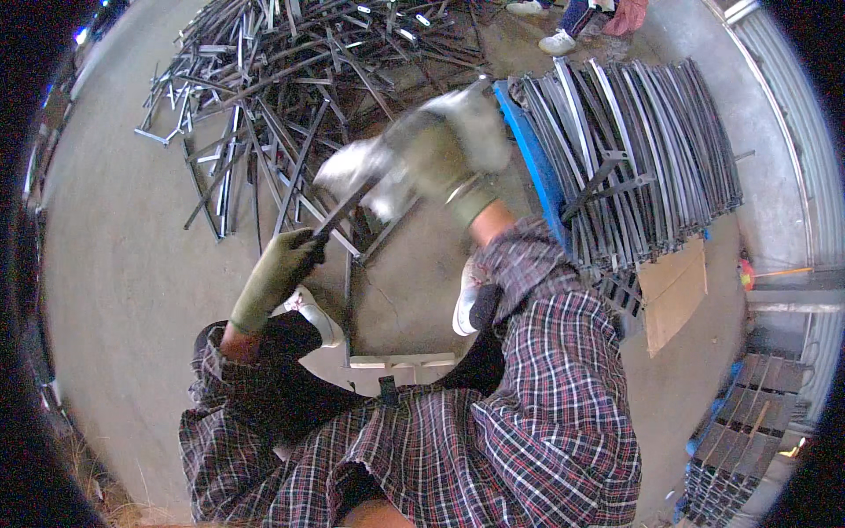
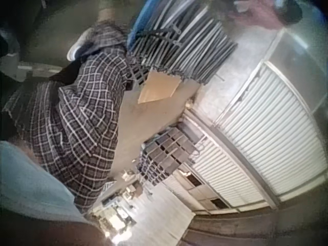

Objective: Wiping and cleaning curved metal bars with a cloth before stacking them.

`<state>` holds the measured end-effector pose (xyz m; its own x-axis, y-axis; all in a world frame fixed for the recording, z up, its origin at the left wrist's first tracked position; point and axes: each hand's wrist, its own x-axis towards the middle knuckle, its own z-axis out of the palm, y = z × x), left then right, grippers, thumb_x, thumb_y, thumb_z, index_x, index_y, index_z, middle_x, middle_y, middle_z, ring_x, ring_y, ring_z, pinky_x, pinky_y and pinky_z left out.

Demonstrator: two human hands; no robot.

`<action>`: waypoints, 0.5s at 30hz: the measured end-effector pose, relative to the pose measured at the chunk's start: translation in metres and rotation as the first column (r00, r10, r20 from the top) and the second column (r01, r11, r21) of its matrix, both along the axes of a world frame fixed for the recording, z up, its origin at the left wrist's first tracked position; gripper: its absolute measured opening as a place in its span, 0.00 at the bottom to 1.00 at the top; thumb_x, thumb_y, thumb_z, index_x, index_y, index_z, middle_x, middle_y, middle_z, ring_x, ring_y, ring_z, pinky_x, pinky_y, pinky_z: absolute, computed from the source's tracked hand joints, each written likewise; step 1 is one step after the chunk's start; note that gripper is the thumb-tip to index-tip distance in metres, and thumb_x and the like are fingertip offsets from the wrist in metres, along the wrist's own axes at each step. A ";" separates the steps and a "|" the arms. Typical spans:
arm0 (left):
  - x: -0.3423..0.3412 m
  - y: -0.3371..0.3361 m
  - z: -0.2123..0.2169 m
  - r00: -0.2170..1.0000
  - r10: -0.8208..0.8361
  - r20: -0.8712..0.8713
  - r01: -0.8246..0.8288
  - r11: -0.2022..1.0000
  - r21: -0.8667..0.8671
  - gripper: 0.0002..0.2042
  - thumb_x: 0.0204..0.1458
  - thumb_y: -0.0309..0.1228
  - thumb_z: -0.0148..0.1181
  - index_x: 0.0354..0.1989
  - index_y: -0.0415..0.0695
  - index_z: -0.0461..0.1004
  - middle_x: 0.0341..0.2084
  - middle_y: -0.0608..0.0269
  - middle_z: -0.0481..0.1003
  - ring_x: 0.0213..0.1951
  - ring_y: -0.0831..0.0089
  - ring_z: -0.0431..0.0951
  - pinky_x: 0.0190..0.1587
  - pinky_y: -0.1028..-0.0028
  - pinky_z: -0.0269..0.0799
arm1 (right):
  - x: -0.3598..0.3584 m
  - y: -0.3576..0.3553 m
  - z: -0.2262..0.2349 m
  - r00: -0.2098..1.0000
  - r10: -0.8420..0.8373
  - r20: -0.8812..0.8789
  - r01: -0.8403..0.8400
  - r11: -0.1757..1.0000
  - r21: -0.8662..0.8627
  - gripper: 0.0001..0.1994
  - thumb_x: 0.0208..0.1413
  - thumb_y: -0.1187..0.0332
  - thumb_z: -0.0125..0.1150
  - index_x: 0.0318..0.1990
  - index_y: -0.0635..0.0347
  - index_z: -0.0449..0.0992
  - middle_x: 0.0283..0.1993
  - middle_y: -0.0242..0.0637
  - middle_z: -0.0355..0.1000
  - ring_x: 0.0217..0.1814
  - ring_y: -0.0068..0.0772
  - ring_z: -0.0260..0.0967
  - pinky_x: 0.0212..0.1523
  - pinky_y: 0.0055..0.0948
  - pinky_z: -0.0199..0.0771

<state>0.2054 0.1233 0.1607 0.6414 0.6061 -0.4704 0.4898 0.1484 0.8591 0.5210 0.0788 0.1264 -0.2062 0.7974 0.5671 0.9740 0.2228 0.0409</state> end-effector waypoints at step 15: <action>-0.006 0.033 -0.042 0.975 0.223 -0.018 -0.217 0.960 0.177 0.10 0.63 0.31 0.55 0.43 0.37 0.78 0.27 0.69 0.77 0.25 0.82 0.71 0.28 0.80 0.67 | 0.168 -0.005 -0.012 0.612 -0.079 -0.787 0.341 0.924 0.173 0.18 0.59 0.70 0.60 0.57 0.62 0.74 0.54 0.40 0.76 0.51 0.37 0.75 0.54 0.34 0.74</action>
<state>0.1992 0.1558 0.1183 0.4670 0.8045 -0.3671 0.4937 0.1072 0.8630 0.6887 0.0741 0.1139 0.5508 0.5406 0.6359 0.7010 0.1139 -0.7040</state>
